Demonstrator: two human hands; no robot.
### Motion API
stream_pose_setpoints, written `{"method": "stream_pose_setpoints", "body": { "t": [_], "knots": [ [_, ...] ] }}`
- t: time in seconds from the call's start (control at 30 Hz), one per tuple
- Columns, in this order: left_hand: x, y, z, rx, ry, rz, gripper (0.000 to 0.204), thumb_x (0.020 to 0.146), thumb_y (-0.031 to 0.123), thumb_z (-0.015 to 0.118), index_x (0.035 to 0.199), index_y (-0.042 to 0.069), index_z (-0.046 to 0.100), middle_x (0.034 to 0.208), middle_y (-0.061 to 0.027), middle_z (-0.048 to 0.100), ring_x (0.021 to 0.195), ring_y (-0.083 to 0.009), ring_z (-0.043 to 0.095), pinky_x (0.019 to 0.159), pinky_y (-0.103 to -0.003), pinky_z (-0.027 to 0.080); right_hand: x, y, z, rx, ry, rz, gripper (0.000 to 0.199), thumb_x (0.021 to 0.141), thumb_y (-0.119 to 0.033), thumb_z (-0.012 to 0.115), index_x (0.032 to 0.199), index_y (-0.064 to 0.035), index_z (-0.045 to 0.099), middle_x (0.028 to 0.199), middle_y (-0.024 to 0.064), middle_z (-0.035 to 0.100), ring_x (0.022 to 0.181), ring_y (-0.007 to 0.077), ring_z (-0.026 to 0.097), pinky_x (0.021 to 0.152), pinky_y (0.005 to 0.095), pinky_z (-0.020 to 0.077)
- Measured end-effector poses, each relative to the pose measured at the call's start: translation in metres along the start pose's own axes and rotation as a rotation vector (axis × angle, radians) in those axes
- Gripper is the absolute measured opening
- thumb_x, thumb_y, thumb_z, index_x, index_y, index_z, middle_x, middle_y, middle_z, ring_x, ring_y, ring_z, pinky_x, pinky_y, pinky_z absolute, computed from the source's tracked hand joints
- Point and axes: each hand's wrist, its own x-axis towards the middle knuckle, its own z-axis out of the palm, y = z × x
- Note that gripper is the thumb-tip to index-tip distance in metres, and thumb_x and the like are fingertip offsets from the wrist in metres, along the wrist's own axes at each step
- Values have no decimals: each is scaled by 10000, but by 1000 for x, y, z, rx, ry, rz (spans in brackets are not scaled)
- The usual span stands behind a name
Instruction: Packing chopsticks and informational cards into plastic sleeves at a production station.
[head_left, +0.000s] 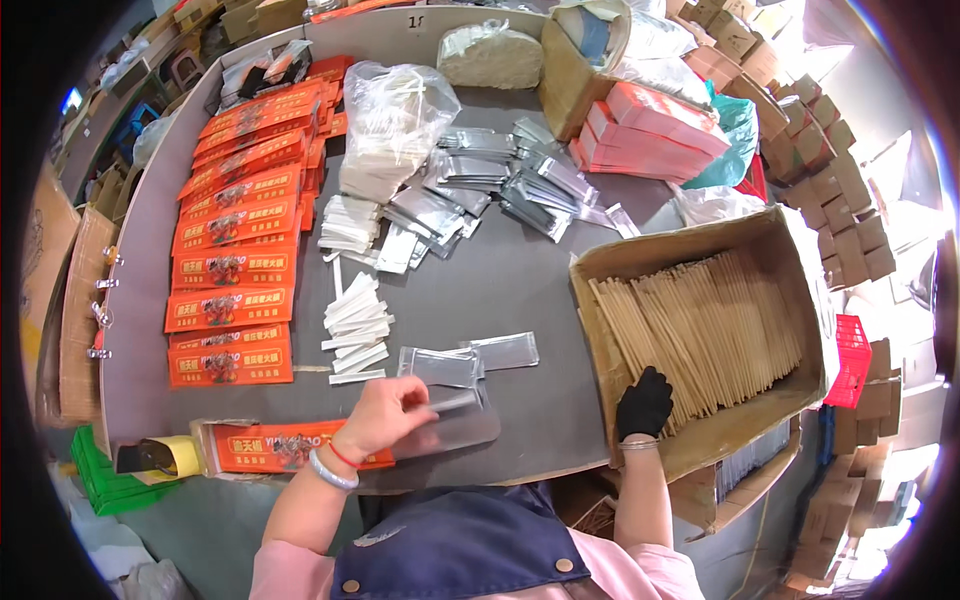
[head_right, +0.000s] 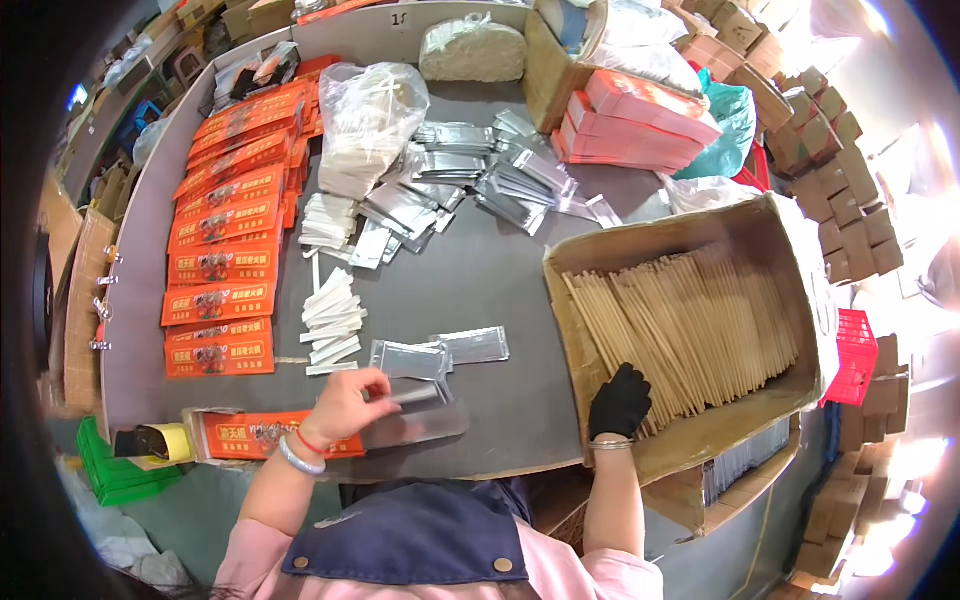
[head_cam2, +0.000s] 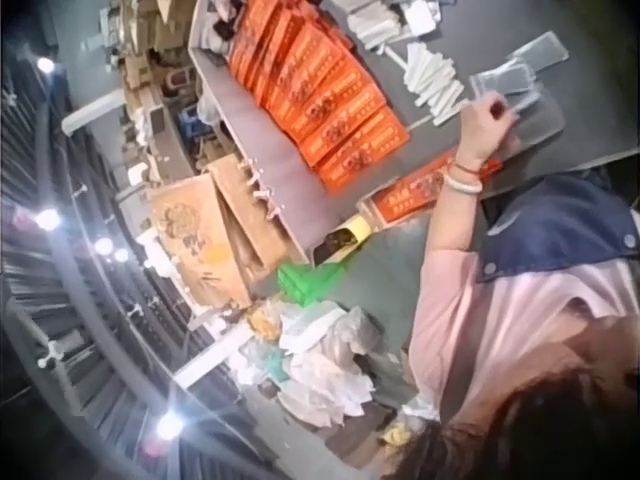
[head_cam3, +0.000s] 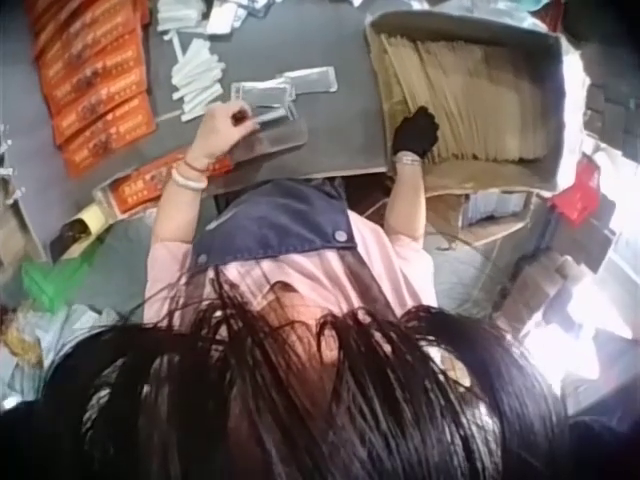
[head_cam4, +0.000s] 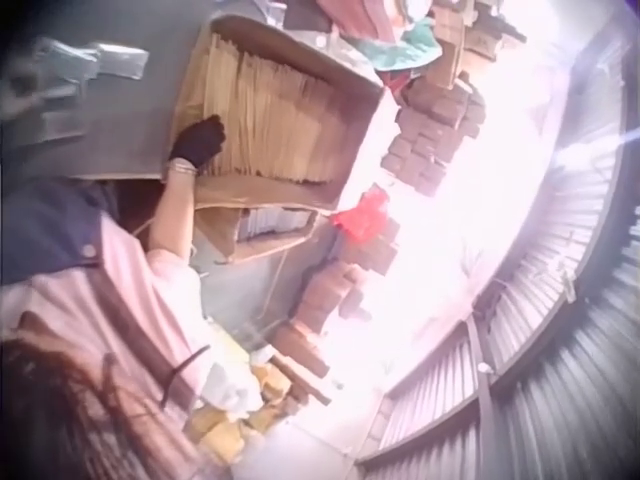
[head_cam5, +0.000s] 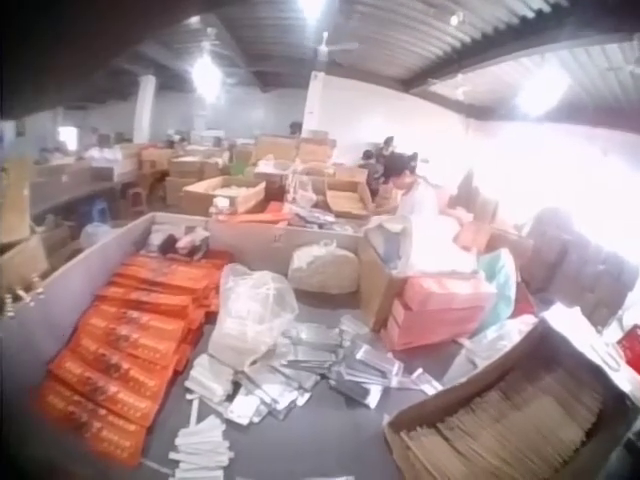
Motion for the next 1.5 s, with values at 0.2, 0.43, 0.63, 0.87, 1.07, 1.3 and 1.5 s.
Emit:
{"method": "stream_pose_setpoints", "body": {
  "t": [0.2,0.43,0.63,0.87,1.07,1.3,1.5],
  "knots": [
    [-39,-23,19,613,172,275,351,612,235,859,923,151,721,945,-7,614,966,-234,554,835,-385,410,5,-1,5,29,41,-9,187,878,-200,647,1008,-100,556,967,97,583,942,277,606,730,408,528],
    [-75,-27,-3,614,254,204,601,591,270,873,1133,113,666,1141,-66,596,1115,-290,511,956,-445,393,-7,8,-3,571,274,-152,251,879,-80,581,1124,-39,618,881,164,595,840,351,600,738,468,488],
    [-81,-40,-2,642,259,261,693,571,279,883,1181,64,634,1189,-86,595,1155,-315,496,997,-451,387,-52,-50,-58,615,-238,-1005,210,852,-239,686,1058,-205,704,746,106,588,714,334,609,627,440,477],
    [-61,-30,24,631,237,275,704,576,276,873,1198,69,616,1181,-64,588,1126,-299,503,989,-443,382,-74,-141,-36,1127,-70,-1171,279,780,-180,737,1043,-95,706,827,149,676,765,346,650,673,419,516],
    [-50,-32,26,668,249,273,709,593,254,858,1230,82,597,1195,-64,572,1108,-284,508,956,-445,390,-103,-142,-50,1303,-409,-709,301,774,-71,735,1063,-28,663,998,141,665,926,302,655,834,371,518],
    [-46,-18,9,898,25,341,422,681,229,764,1087,205,648,1059,-89,566,1030,-310,528,851,-446,436,-86,-144,-106,942,65,-1084,545,669,-314,842,1098,-63,620,996,133,632,976,300,611,870,426,466],
    [-30,3,-99,763,248,423,136,693,61,676,823,59,633,930,-158,590,925,-354,578,791,-466,485,-54,-103,-81,950,-37,-843,569,600,-361,856,1041,-88,623,914,75,632,892,306,613,816,425,454]
  ]
}}
